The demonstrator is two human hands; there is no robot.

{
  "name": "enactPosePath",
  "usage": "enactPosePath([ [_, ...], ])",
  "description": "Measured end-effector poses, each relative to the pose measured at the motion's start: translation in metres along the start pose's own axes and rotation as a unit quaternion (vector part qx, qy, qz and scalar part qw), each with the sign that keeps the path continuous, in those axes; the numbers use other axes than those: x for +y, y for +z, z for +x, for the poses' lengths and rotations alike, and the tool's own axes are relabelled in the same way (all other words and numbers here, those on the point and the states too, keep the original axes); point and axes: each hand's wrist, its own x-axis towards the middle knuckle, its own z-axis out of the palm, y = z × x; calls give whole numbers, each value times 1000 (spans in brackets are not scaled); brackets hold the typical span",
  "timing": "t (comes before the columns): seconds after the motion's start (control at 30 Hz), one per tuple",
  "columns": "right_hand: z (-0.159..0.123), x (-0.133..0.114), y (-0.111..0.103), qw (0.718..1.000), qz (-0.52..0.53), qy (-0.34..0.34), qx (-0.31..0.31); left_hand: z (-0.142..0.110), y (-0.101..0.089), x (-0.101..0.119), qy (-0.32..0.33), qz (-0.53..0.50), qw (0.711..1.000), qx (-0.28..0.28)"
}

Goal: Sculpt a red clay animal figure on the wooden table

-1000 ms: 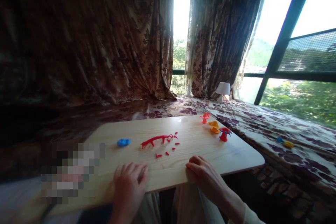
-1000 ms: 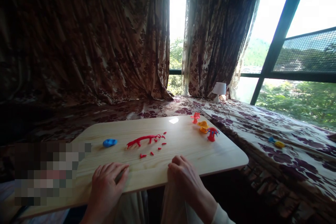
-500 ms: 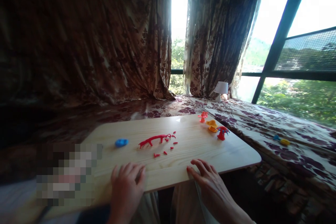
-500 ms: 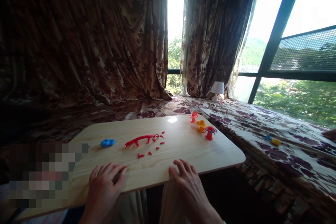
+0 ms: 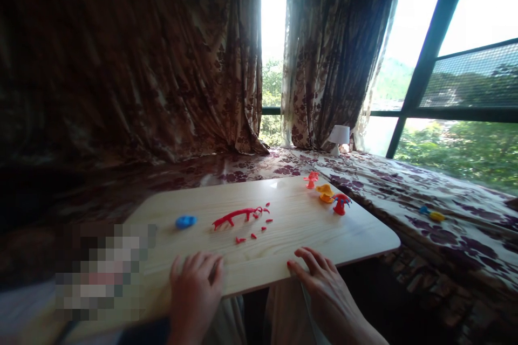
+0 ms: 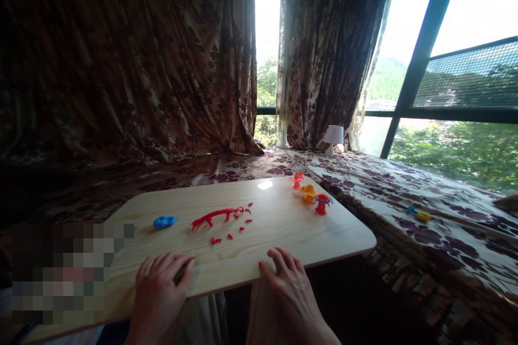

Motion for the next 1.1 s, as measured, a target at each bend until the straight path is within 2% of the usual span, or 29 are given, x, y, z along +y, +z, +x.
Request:
enactPosePath([
  [0.13,3,-1,-3,1000,7,12,-8,0,0,-1,1,4,1000,3],
  [0.33,-9,3,6,1000,3,-13,11,0,0,0,7,-1,1000,6],
  [0.53,15,2,-9,998,30,35,-36,0,2,-3,16,-2,1000,12],
  [0.8,27,16,-19,994,99,34,-5,0,1,-2,16,2,1000,14],
  [1.1,36,11,-14,993,104,48,0,-1,3,-5,18,-1,1000,9],
])
